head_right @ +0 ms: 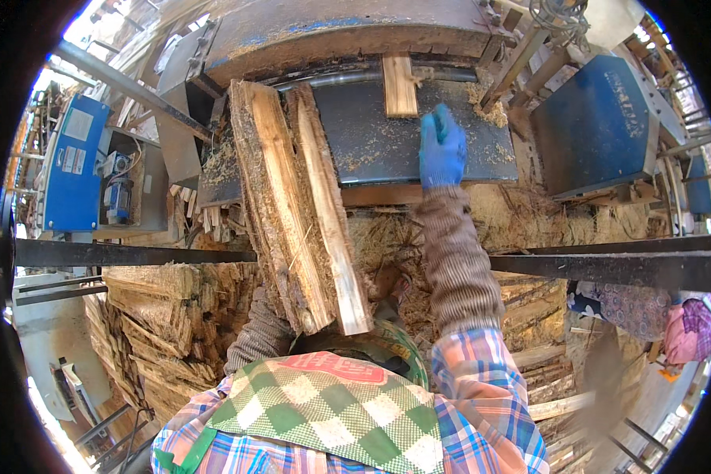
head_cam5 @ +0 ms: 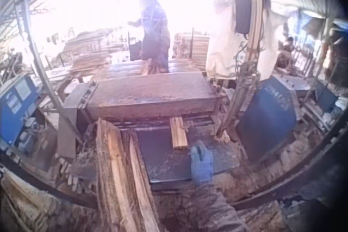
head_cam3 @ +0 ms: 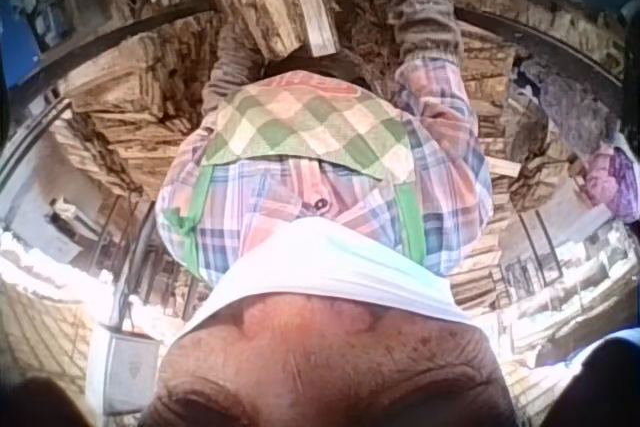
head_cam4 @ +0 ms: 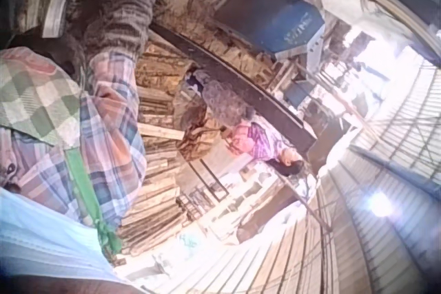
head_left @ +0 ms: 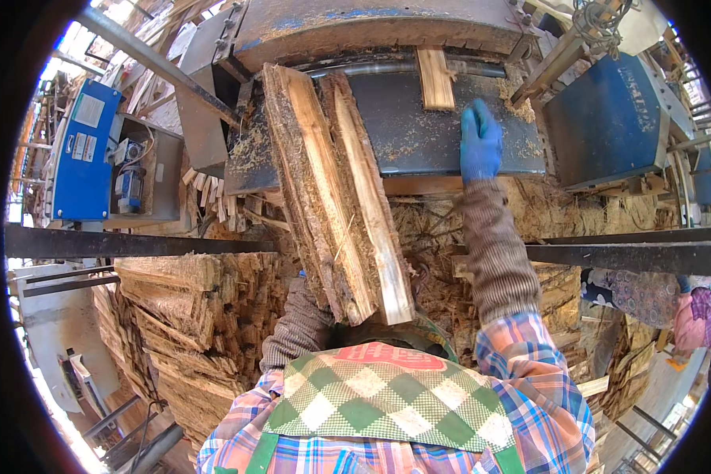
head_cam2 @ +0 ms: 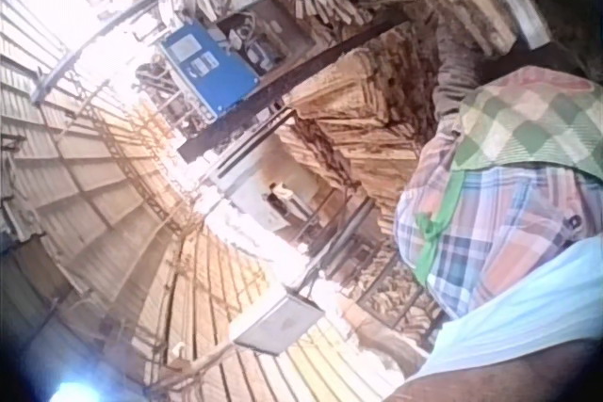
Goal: The person repeatedly picks up wooden planks from a nearby stack and feeds them into a planer machine. The person handles the planks one at a time, guiding them through the machine and then stacking the processed planks on a pile to the side.
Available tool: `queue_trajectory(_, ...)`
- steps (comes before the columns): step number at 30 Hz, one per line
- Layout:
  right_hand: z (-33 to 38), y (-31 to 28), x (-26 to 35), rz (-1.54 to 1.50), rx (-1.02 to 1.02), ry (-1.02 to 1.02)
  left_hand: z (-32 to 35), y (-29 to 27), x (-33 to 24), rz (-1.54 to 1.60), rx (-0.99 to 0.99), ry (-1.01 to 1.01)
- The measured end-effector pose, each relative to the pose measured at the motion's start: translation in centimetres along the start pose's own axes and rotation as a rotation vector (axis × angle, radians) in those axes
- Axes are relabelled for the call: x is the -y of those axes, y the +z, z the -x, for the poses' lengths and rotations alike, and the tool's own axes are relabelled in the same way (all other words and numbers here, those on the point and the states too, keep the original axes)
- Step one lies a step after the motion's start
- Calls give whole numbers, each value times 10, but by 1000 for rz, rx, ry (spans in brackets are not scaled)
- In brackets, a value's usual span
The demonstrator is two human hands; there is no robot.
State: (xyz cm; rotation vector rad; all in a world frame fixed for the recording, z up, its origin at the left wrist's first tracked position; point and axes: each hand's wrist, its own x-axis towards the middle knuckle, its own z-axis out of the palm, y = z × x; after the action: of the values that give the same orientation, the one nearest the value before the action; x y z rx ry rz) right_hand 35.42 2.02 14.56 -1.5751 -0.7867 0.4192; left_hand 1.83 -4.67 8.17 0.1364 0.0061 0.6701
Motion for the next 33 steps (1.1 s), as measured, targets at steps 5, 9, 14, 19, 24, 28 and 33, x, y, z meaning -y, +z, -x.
queue_trajectory(5, 170, -27, 63, -335, 612, 469, 1, 6, -8, -154, -123, 83)
queue_trajectory(9, 270, -50, 43, -267, 481, 491, -6, 31, 2, -225, -149, 21)
queue_trajectory(14, 262, -87, 49, -93, 211, 350, 10, 7, -3, -137, 38, 10)
queue_trajectory(19, 203, -140, 50, -198, 37, 338, -11, 0, 6, 24, 235, -72)
queue_trajectory(24, 164, -141, 52, -232, 123, 379, -15, -37, -6, -37, 344, -86)
queue_trajectory(28, 136, -130, 41, -199, 140, 353, 3, -8, 4, -18, -23, -12)
queue_trajectory(33, 112, -100, 5, 69, -63, 125, 9, -40, -10, -8, 90, -132)
